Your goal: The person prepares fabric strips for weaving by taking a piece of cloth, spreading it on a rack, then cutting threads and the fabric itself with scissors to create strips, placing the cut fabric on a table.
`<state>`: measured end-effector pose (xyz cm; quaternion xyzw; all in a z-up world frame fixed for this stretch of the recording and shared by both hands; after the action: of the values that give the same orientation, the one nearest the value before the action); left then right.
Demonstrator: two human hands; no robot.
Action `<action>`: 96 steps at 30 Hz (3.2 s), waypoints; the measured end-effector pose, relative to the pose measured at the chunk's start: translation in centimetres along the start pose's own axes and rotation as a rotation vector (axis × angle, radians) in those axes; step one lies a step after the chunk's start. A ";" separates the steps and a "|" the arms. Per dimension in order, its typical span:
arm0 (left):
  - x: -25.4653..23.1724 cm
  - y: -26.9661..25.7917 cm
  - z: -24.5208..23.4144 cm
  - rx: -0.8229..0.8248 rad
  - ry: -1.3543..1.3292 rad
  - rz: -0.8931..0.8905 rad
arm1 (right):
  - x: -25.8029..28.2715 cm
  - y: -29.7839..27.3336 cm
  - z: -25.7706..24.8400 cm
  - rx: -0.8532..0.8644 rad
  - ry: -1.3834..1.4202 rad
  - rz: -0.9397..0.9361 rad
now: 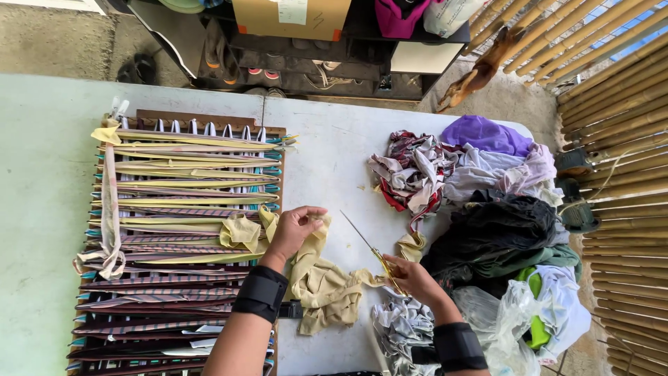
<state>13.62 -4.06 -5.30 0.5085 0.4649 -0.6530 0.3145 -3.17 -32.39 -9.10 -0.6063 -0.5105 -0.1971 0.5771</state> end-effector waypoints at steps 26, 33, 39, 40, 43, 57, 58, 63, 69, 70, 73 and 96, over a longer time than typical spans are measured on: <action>0.7 -0.6 4.0 0.371 -0.123 -0.229 | 7.5 -2.5 1.6 0.326 0.697 -0.207; 1.4 -0.6 5.7 0.380 -0.221 -0.297 | 8.3 -1.4 3.0 0.274 0.797 -0.184; 1.7 -0.8 5.3 0.350 -0.197 -0.314 | 7.2 -1.2 3.7 0.273 0.794 -0.114; 1.9 -0.8 5.2 0.349 -0.198 -0.313 | 7.1 -1.2 3.8 0.274 0.793 -0.114; 2.3 -0.7 4.9 0.347 -0.180 -0.287 | 7.2 -1.2 4.0 0.284 0.780 -0.106; -1.4 -2.5 5.4 0.254 -0.161 -0.129 | 9.6 3.2 2.5 -0.136 0.775 -0.246; -1.6 -2.6 5.6 0.258 -0.159 -0.127 | 11.2 3.3 2.8 -0.141 0.775 -0.250; -3.5 -4.2 6.2 0.185 -0.087 -0.102 | 12.2 4.7 3.4 -0.323 0.597 -0.306; -5.3 -5.0 6.5 0.167 -0.072 -0.037 | 11.1 5.9 5.6 -0.311 0.659 -0.278; -5.3 -5.0 6.4 0.168 -0.073 -0.036 | 11.3 6.0 5.6 -0.312 0.658 -0.279; -6.3 -5.5 6.3 0.124 0.112 0.146 | 11.0 5.7 5.5 -0.391 0.662 -0.246; -7.1 -6.0 4.3 -0.217 0.352 0.306 | 16.6 0.6 3.9 -0.319 0.513 -0.333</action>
<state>8.73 -6.25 3.39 0.6420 0.4975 -0.4456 0.3765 2.63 -22.24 3.33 -0.5279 -0.4034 -0.5120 0.5445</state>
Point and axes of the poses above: each hand's wrist, its own y-axis towards the middle knuckle, its own z-axis out of the palm, x = y × z, the point moved 9 cm from there along y, towards the middle knuckle, and after that the axes turned 6 degrees about -z, right-handed, at the moved point
